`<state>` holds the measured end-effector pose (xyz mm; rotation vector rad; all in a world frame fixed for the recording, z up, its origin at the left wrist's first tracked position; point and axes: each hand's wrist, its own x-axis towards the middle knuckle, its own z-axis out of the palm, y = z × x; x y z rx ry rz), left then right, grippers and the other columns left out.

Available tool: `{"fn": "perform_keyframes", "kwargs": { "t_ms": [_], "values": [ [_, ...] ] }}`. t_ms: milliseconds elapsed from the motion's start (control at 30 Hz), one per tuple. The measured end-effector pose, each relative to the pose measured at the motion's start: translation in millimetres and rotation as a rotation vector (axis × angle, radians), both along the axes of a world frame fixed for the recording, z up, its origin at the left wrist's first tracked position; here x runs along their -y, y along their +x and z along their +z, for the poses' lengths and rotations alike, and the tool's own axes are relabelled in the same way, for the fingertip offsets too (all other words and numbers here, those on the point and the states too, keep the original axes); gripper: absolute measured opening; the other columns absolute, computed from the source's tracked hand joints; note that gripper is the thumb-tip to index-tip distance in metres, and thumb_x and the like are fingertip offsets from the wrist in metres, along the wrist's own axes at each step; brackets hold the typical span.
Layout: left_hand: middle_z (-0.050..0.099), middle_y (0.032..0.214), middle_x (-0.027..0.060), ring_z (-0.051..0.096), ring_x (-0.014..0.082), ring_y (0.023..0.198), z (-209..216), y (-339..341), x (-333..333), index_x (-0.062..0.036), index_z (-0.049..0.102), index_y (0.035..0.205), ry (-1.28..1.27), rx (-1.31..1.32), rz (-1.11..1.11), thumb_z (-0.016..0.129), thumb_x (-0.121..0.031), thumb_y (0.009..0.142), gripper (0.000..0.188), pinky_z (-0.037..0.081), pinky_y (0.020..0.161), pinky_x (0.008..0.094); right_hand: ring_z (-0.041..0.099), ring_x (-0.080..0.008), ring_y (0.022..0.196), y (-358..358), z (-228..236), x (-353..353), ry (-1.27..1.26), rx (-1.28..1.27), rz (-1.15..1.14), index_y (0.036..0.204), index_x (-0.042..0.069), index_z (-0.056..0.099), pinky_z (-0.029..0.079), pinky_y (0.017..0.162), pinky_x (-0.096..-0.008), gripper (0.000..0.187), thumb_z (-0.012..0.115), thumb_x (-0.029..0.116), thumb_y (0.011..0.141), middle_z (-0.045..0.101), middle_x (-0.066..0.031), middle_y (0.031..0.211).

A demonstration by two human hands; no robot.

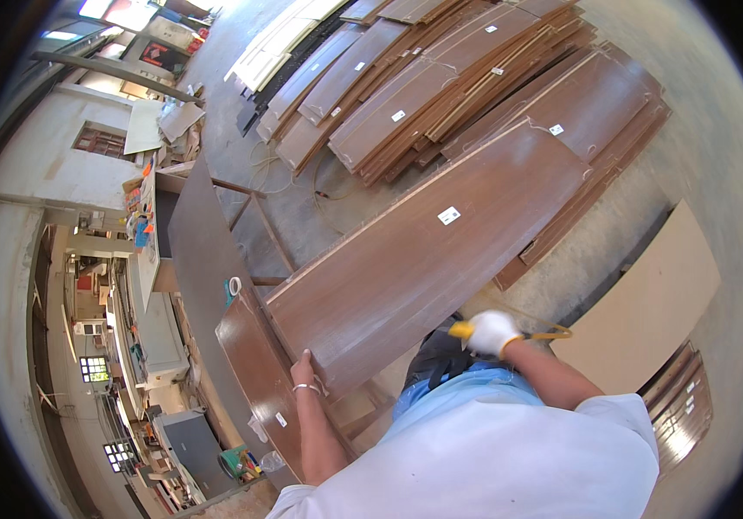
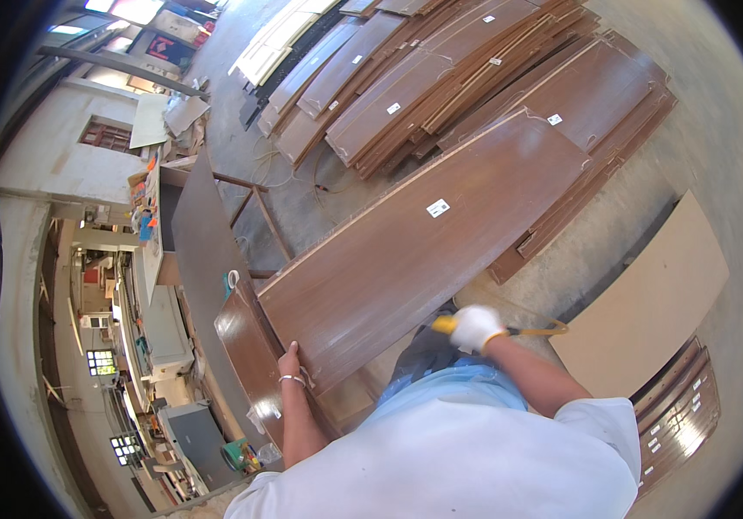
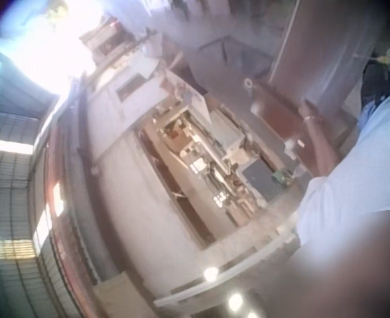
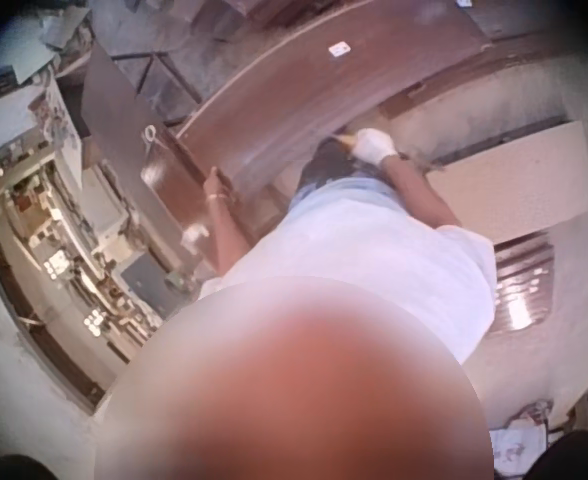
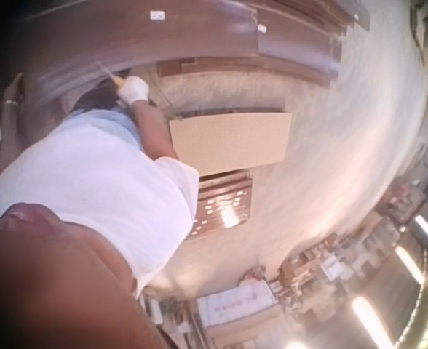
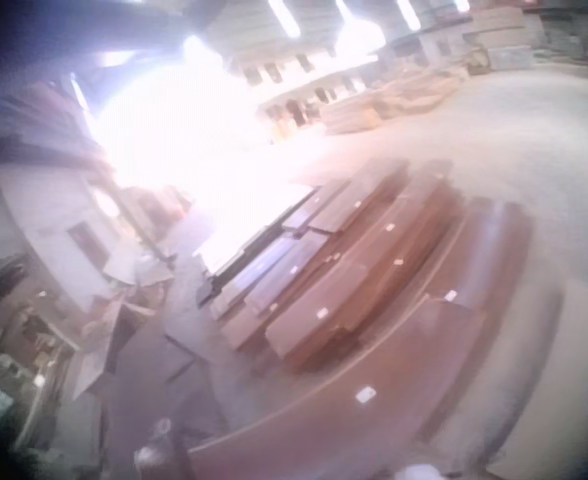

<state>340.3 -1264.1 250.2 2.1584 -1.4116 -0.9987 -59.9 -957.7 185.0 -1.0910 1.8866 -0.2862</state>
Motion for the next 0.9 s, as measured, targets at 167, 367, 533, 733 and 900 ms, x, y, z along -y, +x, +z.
{"fn": "perform_keyframes", "kwargs": {
  "t_ms": [167,367,533,733,900],
  "values": [
    [0.067,0.085,0.0074,0.057,0.0175,0.074,6,-9,-31,0.0071,0.071,0.09,-0.024,-0.028,0.019,0.069,-0.037,0.095,0.045,0.048,0.068,0.0378,0.072,-0.0425,0.092,-123,-84,-108,0.214,-0.279,-1.067,0.092,-0.001,0.076,0.058,0.079,-0.0494,0.033,0.064,0.027,0.082,0.072,-0.0276,0.093],
    [0.069,0.091,0.0115,0.06,0.0209,0.078,-5,-14,-81,0.0138,0.068,0.102,-0.016,-0.021,0.068,0.068,-0.042,0.097,0.056,0.05,0.074,0.0395,0.07,-0.044,0.097,-74,-112,-140,0.184,-0.053,-1.192,0.099,-0.002,0.074,0.056,0.085,-0.0501,0.038,0.065,0.031,0.083,0.071,-0.0299,0.097],
    [0.072,0.101,0.0168,0.065,0.0231,0.088,-28,5,-108,0.0161,0.067,0.106,0.086,0.057,-0.014,0.068,-0.042,0.097,0.059,0.052,0.083,0.0386,0.069,-0.0414,0.098,19,-105,-152,0.111,-0.074,-1.029,0.103,0.011,0.076,0.054,0.087,-0.0494,0.033,0.066,0.037,0.086,0.073,-0.0219,0.101],
    [0.069,0.112,0.0318,0.067,0.0376,0.104,-48,12,-128,0.0214,0.062,0.113,0.019,0.096,-0.035,0.062,-0.045,0.099,0.067,0.05,0.092,0.0448,0.071,-0.0356,0.091,91,-88,-170,-0.045,-0.127,-0.367,0.094,0.015,0.074,0.056,0.079,-0.0439,0.022,0.063,0.033,0.088,0.074,-0.0148,0.092],
    [0.068,0.114,0.0342,0.067,0.0415,0.107,-26,10,-96,0.0226,0.058,0.116,0.011,0.147,-0.125,0.058,-0.046,0.101,0.07,0.05,0.094,0.0456,0.069,-0.0395,0.093,72,-83,-195,0.03,-0.203,-0.765,0.101,0.017,0.072,0.055,0.08,-0.0473,0.022,0.064,0.034,0.089,0.073,-0.0171,0.098]
  ]
}}
